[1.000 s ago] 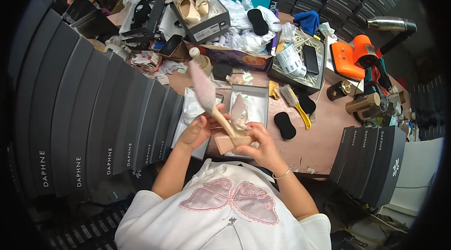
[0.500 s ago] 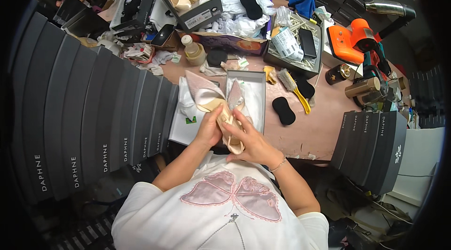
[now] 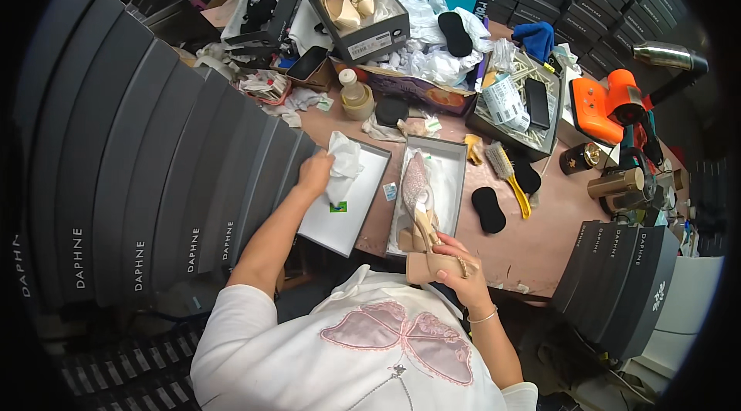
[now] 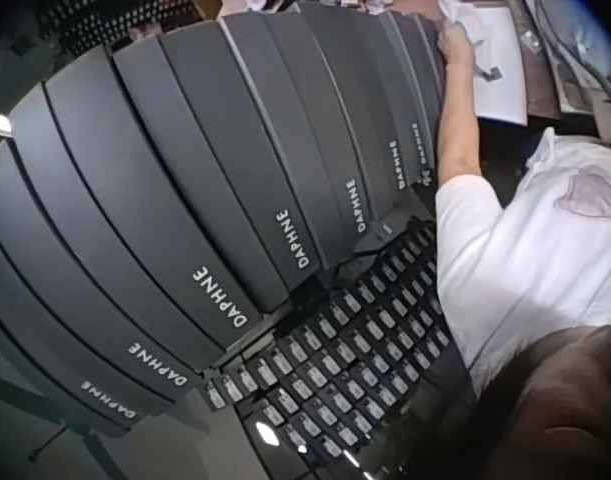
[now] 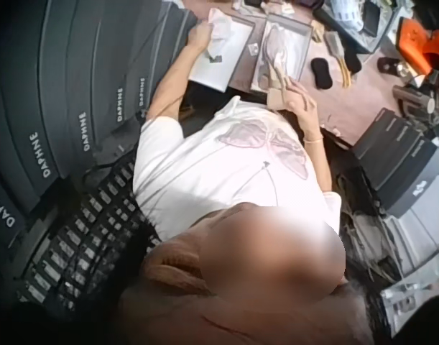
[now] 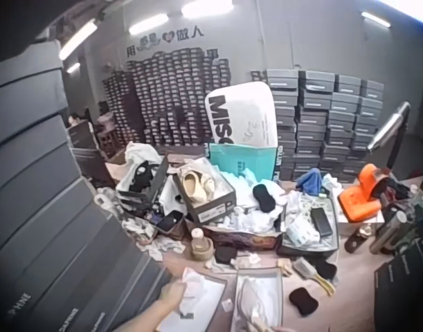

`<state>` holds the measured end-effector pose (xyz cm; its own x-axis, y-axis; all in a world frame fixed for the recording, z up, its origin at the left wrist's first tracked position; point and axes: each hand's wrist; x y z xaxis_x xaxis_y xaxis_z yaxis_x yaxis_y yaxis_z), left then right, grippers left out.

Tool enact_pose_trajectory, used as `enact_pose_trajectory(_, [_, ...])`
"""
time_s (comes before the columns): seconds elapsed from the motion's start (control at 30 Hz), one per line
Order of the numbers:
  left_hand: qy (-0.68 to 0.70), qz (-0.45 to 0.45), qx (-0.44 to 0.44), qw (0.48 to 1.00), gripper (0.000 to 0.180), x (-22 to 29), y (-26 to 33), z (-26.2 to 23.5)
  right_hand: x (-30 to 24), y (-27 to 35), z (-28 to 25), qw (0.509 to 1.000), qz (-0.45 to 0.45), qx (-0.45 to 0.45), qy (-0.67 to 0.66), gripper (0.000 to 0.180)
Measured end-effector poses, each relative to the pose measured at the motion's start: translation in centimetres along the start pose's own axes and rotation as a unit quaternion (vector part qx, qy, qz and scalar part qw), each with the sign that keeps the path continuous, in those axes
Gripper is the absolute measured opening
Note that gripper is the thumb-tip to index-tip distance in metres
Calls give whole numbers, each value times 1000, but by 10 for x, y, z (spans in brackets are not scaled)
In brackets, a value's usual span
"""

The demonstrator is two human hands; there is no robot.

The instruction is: The person is inspecting, cleaning with a brush and cloth, and packing high-heeled shoes into boxes.

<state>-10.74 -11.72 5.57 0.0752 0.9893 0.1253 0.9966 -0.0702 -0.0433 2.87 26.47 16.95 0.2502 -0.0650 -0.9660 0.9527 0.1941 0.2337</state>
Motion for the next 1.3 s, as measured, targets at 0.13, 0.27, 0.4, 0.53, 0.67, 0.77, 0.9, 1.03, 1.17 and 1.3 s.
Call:
enact_pose_trajectory(0.13, [202,58,212,954,16,56,-20,-148,-10,-7,-18,997,-35,51,-40,51])
enact_pose_trajectory(0.27, [238,173,310,904,18,114,24,-196,-18,-11,-42,986,-61,119,-100,52])
enact_pose_trajectory(0.4, [399,69,28,914,17,108,32,-91,-13,-11,-53,973,-71,139,-170,55])
enact_pose_trajectory(0.53, [346,84,303,884,15,128,-23,-135,-13,12,-61,955,-79,130,-256,62])
enact_pose_trajectory(0.67, [427,21,262,865,15,151,-31,-152,-22,41,-68,947,-88,9,-310,64])
enact_pose_trajectory(0.77, [494,32,236,836,14,166,-21,-158,-50,44,-44,940,-41,-43,-335,67])
enact_pose_trajectory(0.9, [520,143,135,831,19,182,31,-153,-59,2,4,940,45,38,-336,67])
enact_pose_trajectory(1.03, [487,-35,153,860,13,139,8,-128,-17,-20,10,883,87,198,-416,53])
enact_pose_trajectory(1.17, [326,199,127,916,19,131,18,-108,-7,-7,0,820,132,191,-524,55])
enact_pose_trajectory(1.3, [374,163,53,911,24,156,16,-112,10,2,-3,787,118,156,-586,54])
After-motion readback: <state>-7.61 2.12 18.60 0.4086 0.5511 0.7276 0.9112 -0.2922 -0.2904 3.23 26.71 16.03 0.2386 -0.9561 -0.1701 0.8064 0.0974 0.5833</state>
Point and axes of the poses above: each hand's wrist, its own y-axis away from the middle knuckle, its own z-axis out of the palm, x = y × z, and after that the axes turned 7 degrees about x, right-handed
